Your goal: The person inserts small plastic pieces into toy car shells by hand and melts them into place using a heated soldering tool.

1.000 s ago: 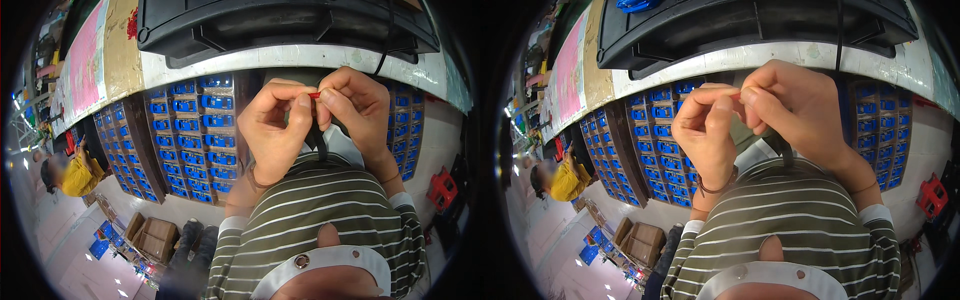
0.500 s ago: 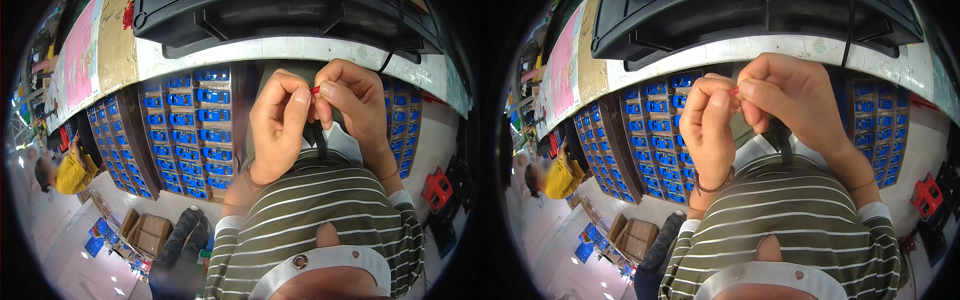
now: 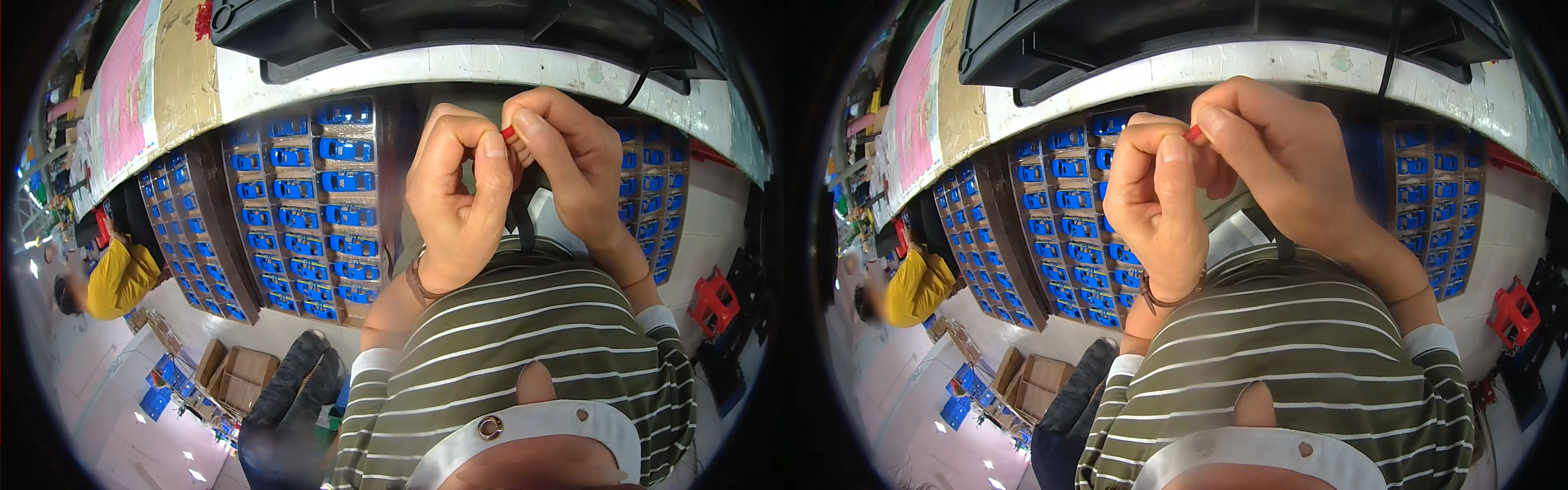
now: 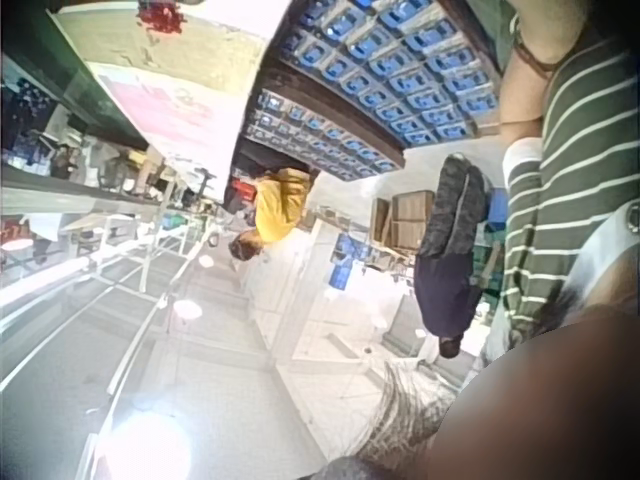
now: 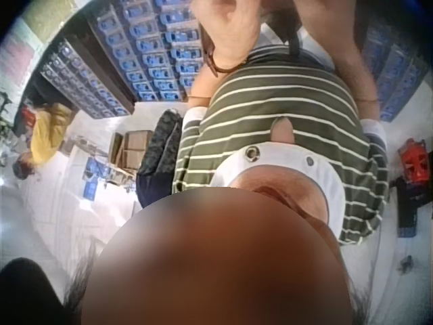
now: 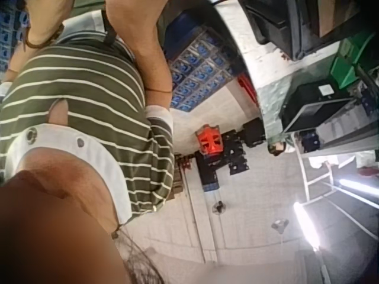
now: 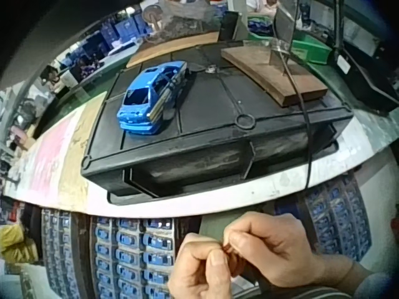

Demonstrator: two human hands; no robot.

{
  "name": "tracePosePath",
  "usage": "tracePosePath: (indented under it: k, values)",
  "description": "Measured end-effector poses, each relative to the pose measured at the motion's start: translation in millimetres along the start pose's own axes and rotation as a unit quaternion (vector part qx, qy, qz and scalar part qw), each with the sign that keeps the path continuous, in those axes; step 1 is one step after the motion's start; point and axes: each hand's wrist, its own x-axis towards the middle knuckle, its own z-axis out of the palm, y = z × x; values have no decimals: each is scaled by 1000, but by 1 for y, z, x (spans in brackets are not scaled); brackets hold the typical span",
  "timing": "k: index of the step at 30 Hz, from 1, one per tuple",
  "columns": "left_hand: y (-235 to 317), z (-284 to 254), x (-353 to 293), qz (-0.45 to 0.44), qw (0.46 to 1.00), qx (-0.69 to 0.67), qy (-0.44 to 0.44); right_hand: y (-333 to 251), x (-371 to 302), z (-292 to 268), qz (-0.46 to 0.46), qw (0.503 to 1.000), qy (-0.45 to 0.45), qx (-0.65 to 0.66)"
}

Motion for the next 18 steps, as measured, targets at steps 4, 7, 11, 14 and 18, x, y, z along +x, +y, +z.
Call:
tracePosePath:
  k: [4,7,11,14,18]
  values:
    - [0,0,-2,-46,998,-47,13,3,-2,4,-2,1000,11,9]
    - [-6,-1,-3,12,1000,10,3,0,-3,5,5,999,-2,-39]
    - [-5,2,-4,-49,996,-78,12,9,0,5,-20,999,12,-35]
    - [-7,3,-5,-71,989,-128,8,9,-1,5,-15,1000,13,-8]
    - [-10,3,-5,-56,992,-116,7,5,-2,7,-25,997,11,-70]
